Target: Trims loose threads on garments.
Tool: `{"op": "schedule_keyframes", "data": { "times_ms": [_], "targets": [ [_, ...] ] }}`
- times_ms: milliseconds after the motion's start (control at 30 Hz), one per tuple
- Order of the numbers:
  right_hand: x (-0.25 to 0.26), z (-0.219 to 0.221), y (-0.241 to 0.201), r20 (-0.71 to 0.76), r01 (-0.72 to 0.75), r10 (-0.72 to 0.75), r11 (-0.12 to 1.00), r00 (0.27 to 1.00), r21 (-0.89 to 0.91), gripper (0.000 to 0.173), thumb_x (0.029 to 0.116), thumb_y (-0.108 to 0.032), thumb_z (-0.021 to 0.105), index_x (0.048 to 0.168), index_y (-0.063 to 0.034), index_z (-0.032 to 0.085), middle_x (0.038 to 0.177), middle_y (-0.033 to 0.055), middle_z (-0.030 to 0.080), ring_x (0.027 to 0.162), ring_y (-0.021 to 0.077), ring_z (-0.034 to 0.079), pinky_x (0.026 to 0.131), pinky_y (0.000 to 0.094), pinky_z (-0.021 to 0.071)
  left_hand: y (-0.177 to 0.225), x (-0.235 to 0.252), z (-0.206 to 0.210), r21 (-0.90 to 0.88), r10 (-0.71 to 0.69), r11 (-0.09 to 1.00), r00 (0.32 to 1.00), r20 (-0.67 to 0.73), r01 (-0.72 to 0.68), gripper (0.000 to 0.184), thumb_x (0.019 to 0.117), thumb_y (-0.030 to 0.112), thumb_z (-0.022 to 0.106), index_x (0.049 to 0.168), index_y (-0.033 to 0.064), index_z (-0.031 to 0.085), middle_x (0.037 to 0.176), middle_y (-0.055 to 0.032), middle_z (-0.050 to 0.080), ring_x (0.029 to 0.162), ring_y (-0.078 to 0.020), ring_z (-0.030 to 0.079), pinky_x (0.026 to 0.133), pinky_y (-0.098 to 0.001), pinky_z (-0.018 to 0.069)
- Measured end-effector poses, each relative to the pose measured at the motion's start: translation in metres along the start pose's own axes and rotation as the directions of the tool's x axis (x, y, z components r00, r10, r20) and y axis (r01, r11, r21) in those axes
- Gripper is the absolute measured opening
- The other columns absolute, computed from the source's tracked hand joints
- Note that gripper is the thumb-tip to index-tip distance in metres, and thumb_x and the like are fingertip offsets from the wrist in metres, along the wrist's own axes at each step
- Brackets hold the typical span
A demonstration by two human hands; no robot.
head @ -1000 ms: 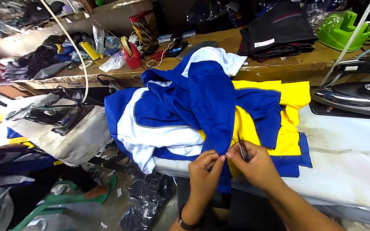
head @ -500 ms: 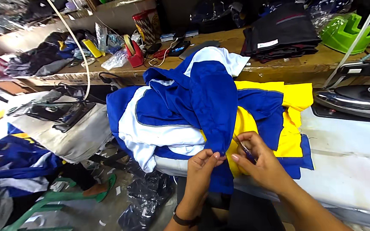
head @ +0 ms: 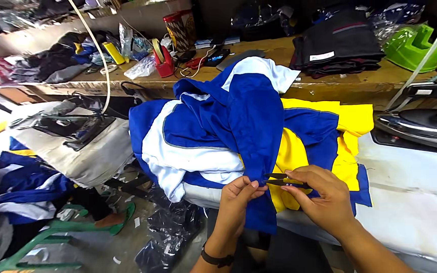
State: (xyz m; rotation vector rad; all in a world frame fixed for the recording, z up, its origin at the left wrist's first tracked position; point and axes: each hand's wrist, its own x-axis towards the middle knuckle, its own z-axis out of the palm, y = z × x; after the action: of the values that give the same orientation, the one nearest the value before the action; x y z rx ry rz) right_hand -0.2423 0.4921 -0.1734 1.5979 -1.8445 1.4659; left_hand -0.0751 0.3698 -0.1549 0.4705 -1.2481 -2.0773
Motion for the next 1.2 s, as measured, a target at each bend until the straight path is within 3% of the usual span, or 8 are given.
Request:
{"op": "schedule_keyframes", "data": {
  "times_ms": [400,633,733,833,967,1100,1133,1200],
  "targets": [
    [0.006,0.001,0.000,0.091,-0.045,0.035,0.994,0.995,0.104,0.025,0.0965,-0.034,0.069,0.103,-0.0121,0.079,0.098,0.0004,0.075,0.091,0.0059,0.068,0.080,0.0246,0.0530,0.001,-0.001,0.002,0.109,0.039,0.993,0.999,0.031,-0.042,0.018,0.0970,-0.006,0.053,0.092,-0.0013,0.069,0.087,-0.0075,0.075,0.084,-0.0128,0.074,0.085,-0.0292,0.0611],
    [0.007,0.001,0.004,0.092,0.017,-0.025,0.996,0.995,0.091,0.022,0.0992,-0.031,0.066,0.098,-0.0125,0.079,0.093,0.0009,0.075,0.087,0.0072,0.068,0.077,0.0252,0.0525,0.001,-0.002,0.000,0.127,0.052,0.990,0.997,0.053,-0.058,0.017,0.0975,-0.006,0.054,0.093,-0.0013,0.069,0.089,-0.0070,0.075,0.085,-0.0133,0.075,0.086,-0.0298,0.0612],
    [0.010,-0.003,0.006,0.215,-0.018,-0.049,0.954,0.975,0.299,0.026,0.0986,-0.034,0.068,0.105,-0.0094,0.075,0.098,0.0007,0.073,0.092,0.0026,0.066,0.080,0.0195,0.0530,0.003,-0.002,-0.001,0.076,0.016,0.997,0.998,0.067,-0.021,0.019,0.0987,-0.005,0.053,0.094,-0.0002,0.070,0.091,-0.0067,0.075,0.085,-0.0124,0.074,0.085,-0.0297,0.0610],
    [0.013,-0.003,0.001,0.314,-0.137,-0.027,0.864,0.949,0.486,0.035,0.0983,-0.033,0.068,0.117,-0.0041,0.063,0.103,-0.0006,0.064,0.091,-0.0039,0.059,0.077,0.0112,0.0503,0.006,-0.003,0.001,0.015,-0.028,1.000,0.998,0.053,0.027,0.020,0.0992,-0.005,0.052,0.095,-0.0012,0.071,0.093,-0.0094,0.076,0.087,-0.0144,0.075,0.086,-0.0307,0.0615],
    [0.010,0.016,-0.010,0.138,-0.092,0.047,0.935,0.989,0.342,0.037,0.0898,-0.026,0.074,0.120,-0.0056,0.071,0.091,-0.0002,0.065,0.073,-0.0051,0.051,0.064,0.0095,0.0418,0.005,-0.005,0.004,0.020,-0.008,1.000,0.999,0.041,0.007,0.021,0.0986,-0.006,0.052,0.097,-0.0030,0.072,0.093,-0.0094,0.077,0.087,-0.0141,0.075,0.087,-0.0302,0.0611],
    [0.001,0.040,-0.015,-0.153,0.141,-0.115,0.976,0.981,0.168,0.011,0.0942,-0.014,0.070,0.092,-0.0058,0.076,0.067,0.0048,0.061,0.064,0.0092,0.057,0.061,0.0198,0.0455,-0.003,-0.008,0.008,0.122,0.107,0.987,0.994,0.017,-0.108,0.018,0.0968,-0.005,0.056,0.093,-0.0027,0.073,0.089,-0.0055,0.075,0.083,-0.0102,0.072,0.085,-0.0280,0.0605],
    [0.000,0.043,-0.018,-0.193,0.150,-0.114,0.972,0.975,0.183,0.010,0.0934,-0.011,0.070,0.088,-0.0033,0.074,0.067,0.0053,0.062,0.063,0.0091,0.057,0.061,0.0195,0.0455,-0.004,-0.009,0.009,0.123,0.111,0.986,0.994,0.009,-0.111,0.017,0.0968,-0.005,0.056,0.092,-0.0022,0.073,0.087,-0.0050,0.074,0.082,-0.0098,0.072,0.084,-0.0278,0.0604],
    [-0.001,0.039,-0.031,-0.113,-0.032,0.087,0.908,0.990,0.418,0.006,0.0913,-0.006,0.070,0.090,-0.0004,0.070,0.076,0.0000,0.067,0.067,-0.0030,0.059,0.063,0.0088,0.0492,-0.003,-0.010,0.010,0.071,0.057,0.996,0.998,0.008,-0.057,0.018,0.0973,-0.004,0.056,0.092,-0.0009,0.072,0.087,-0.0053,0.075,0.082,-0.0109,0.073,0.085,-0.0287,0.0608]
  ]
}}
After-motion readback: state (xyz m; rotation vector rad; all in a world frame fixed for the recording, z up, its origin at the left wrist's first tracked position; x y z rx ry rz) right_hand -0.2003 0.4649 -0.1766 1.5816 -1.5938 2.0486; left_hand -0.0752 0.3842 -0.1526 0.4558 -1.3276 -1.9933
